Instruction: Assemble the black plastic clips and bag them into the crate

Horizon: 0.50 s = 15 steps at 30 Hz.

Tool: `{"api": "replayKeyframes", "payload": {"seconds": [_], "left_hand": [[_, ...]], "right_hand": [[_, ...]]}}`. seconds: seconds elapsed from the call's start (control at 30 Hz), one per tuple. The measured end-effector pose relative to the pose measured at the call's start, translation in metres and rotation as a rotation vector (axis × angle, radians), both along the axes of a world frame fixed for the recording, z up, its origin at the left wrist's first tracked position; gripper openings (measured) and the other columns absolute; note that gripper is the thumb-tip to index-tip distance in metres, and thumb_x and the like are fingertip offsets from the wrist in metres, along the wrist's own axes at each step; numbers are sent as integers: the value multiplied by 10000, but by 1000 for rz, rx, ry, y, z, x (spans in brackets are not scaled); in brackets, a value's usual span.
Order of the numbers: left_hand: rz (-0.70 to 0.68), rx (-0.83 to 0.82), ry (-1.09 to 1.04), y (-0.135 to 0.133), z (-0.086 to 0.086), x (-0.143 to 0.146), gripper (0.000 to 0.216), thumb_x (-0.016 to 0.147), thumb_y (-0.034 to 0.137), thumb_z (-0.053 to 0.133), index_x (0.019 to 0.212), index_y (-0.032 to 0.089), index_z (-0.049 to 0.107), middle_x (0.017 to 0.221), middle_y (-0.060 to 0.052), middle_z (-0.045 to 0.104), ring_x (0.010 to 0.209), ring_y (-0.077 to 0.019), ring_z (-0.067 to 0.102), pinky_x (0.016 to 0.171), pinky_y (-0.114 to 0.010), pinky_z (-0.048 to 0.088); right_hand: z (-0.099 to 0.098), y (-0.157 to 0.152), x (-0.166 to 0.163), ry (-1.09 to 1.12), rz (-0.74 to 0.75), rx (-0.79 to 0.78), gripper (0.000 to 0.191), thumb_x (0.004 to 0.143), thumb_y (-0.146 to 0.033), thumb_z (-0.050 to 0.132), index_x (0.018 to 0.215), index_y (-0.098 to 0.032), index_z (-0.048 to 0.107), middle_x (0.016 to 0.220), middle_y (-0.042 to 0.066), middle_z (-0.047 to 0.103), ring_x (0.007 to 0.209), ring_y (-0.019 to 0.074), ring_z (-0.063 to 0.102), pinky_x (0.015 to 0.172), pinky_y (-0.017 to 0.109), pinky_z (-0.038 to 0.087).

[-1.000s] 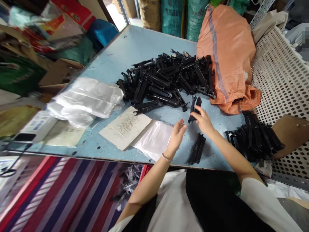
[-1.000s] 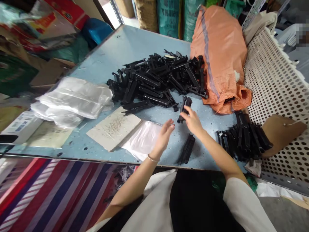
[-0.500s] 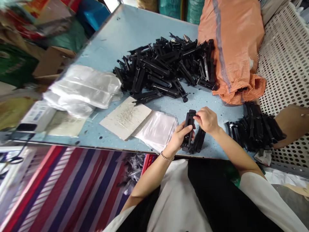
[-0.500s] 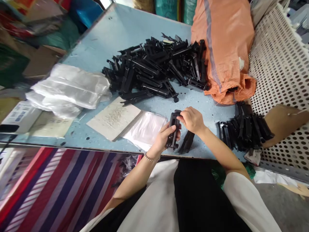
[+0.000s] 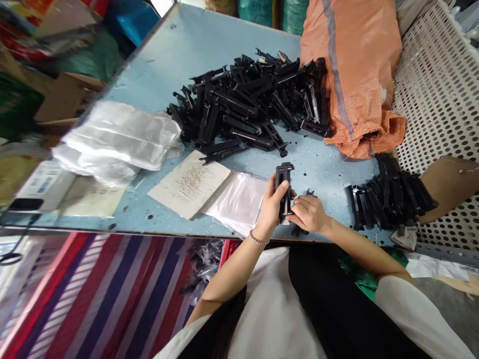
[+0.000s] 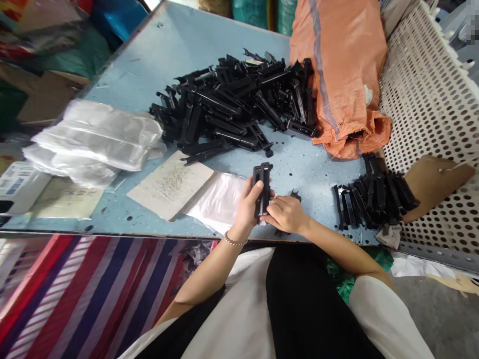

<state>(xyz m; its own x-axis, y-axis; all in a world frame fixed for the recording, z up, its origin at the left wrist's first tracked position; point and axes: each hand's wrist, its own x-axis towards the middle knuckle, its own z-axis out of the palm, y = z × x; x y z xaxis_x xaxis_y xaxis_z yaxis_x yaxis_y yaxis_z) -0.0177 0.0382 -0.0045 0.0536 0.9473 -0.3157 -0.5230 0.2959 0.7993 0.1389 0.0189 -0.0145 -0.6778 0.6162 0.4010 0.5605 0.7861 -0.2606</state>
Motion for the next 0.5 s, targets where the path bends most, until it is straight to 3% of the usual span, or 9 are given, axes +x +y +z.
{"api": "replayKeyframes", "payload": {"seconds": [0.1,0.17,0.23,0.33,0.4,0.5], "left_hand": [[151,6,125,-4,-29,3,667,794,476,790,1342,240,491,957,-4,668,787,-140,673,702,-245,536],[123,2,259,-12,-53,9,602,854,453,722,1358,220,489,1029,-37,674,914,-176,684,806,-298,563],[38,84,459,-24,-73,19,512,909,408,645,1359,200,517,1171,-94,664,1129,-239,653,983,-407,544],[-18,316,788,-44,-92,31,410,955,329,559,1337,180,570,1412,-163,545,1398,-307,480,1200,-543,374],[-39,412,907,-49,-96,32,410,983,306,508,1371,181,558,1468,-177,484,1443,-313,427,1225,-574,334],[-32,438,924,-40,-92,25,444,1003,340,501,1426,206,516,1469,-166,475,1443,-295,432,1228,-563,339]], "right_hand": [[2,37,5,-75,43,-283,468,1078,-515,368,804,-231,621,755,30,662,747,182,619,674,301,435],[6,87,15,-61,-65,-361,455,1088,-492,332,884,-248,657,892,39,705,854,193,648,733,307,474],[8,147,31,8,-420,-273,395,1094,-407,315,1059,-226,664,1072,100,706,1038,242,636,894,374,491],[5,222,61,2,-897,-203,353,1028,-243,447,1324,-82,553,1314,249,606,1274,342,537,1055,502,426],[0,245,79,-89,-1000,-279,440,962,-203,562,1364,-35,506,1371,294,551,1287,381,524,1043,530,432],[-10,236,93,-155,-901,-323,376,889,-237,693,1221,-88,593,1327,245,566,1191,360,577,985,490,469]]}}
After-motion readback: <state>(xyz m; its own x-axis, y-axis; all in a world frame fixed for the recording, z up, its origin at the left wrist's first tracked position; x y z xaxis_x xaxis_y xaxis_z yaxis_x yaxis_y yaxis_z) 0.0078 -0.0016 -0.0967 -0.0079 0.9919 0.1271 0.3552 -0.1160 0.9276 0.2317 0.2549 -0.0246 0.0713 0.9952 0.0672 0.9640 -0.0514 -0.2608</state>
